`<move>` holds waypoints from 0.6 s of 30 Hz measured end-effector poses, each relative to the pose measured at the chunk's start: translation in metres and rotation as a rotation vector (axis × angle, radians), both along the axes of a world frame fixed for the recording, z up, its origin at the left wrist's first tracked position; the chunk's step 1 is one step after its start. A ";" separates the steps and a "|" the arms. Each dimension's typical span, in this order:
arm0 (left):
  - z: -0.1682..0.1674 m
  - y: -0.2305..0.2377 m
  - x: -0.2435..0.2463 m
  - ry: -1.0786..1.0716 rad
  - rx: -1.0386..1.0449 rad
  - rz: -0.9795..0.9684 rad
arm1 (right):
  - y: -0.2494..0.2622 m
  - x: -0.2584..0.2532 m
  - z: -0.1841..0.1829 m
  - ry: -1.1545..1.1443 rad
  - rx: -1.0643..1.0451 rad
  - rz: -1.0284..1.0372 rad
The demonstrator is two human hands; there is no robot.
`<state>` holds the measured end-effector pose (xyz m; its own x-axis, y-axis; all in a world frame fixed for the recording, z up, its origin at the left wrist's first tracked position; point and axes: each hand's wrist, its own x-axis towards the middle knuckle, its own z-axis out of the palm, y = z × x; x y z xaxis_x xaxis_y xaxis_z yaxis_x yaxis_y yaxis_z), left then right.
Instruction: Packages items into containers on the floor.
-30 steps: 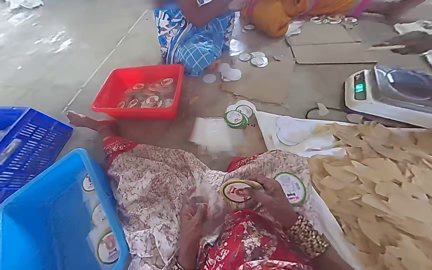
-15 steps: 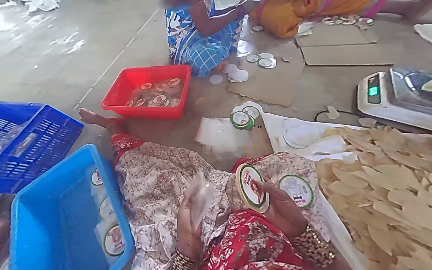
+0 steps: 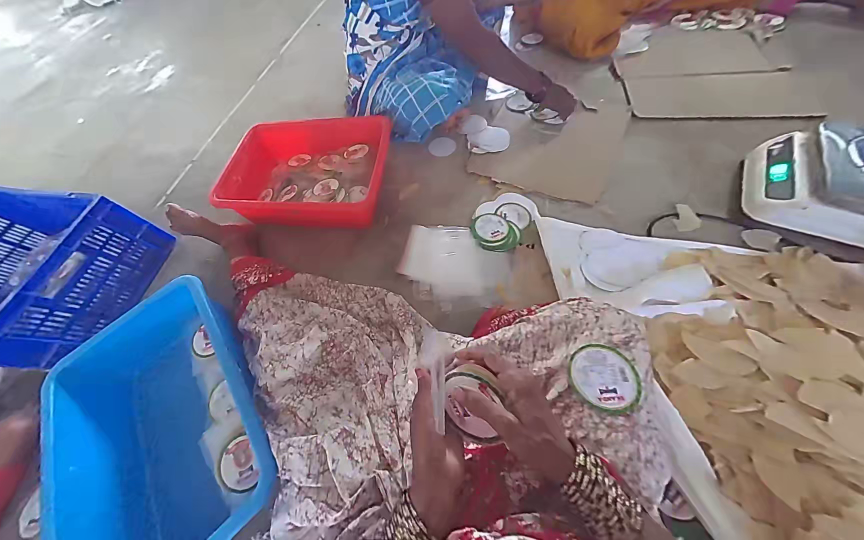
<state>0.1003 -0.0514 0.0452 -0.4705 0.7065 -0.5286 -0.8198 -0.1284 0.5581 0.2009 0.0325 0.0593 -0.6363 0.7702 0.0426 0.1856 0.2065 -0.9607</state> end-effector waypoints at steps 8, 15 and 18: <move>0.005 0.007 -0.003 -0.097 -0.054 0.058 | -0.014 -0.006 -0.006 -0.019 0.158 -0.014; -0.007 -0.002 -0.036 0.287 -0.137 0.167 | -0.005 0.016 0.011 0.184 0.890 -0.154; -0.016 -0.011 -0.051 0.435 -0.141 0.103 | -0.006 0.025 0.018 0.210 0.960 -0.169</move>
<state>0.0494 -0.0628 0.0294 -0.7339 0.5798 -0.3537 -0.4923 -0.0953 0.8652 0.2256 0.0269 0.0771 -0.4299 0.4297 0.7940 0.1298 0.8997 -0.4167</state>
